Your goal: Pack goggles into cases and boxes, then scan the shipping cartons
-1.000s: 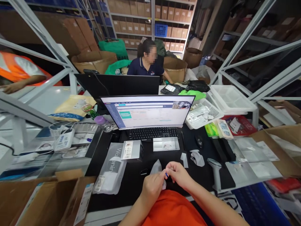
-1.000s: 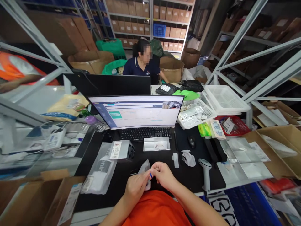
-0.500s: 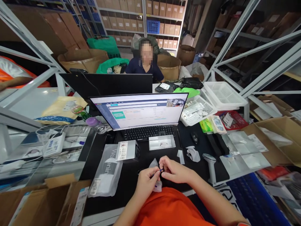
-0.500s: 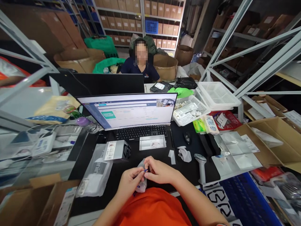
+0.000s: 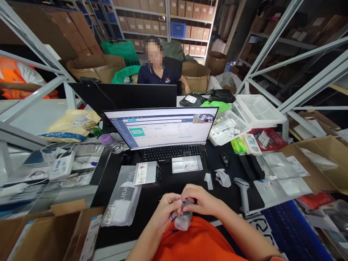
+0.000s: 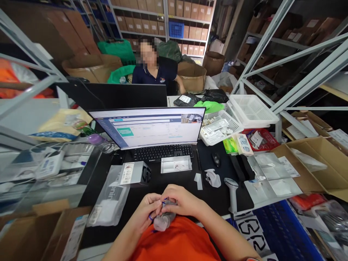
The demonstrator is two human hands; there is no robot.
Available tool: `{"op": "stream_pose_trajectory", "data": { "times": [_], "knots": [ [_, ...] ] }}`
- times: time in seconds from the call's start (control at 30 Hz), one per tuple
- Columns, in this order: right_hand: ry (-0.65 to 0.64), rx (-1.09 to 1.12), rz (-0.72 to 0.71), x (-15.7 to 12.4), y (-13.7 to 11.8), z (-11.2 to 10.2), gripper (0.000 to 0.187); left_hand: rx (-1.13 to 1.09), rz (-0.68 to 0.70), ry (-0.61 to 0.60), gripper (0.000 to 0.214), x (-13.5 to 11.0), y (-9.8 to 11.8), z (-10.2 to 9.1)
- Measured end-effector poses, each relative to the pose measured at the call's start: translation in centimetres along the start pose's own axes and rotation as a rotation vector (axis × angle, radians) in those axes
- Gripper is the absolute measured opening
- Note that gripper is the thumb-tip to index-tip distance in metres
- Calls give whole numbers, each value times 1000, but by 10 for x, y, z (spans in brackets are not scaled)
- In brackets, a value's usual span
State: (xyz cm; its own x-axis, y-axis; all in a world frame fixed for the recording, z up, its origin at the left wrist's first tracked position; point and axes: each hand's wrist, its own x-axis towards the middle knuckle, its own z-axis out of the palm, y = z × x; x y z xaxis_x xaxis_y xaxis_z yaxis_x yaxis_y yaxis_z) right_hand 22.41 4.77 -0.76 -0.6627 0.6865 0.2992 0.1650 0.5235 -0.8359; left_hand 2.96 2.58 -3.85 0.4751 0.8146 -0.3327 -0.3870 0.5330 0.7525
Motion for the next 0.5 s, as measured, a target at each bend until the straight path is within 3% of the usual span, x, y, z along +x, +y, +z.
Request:
{"op": "stream_pose_trajectory", "data": {
  "times": [0.23, 0.5],
  "knots": [
    [216, 32, -49, -6, 9, 13, 15, -19, -39, 68, 44, -1, -3, 6],
    [308, 172, 283, -18, 8, 17, 29, -5, -21, 140, 47, -6, -6, 9]
  ]
}}
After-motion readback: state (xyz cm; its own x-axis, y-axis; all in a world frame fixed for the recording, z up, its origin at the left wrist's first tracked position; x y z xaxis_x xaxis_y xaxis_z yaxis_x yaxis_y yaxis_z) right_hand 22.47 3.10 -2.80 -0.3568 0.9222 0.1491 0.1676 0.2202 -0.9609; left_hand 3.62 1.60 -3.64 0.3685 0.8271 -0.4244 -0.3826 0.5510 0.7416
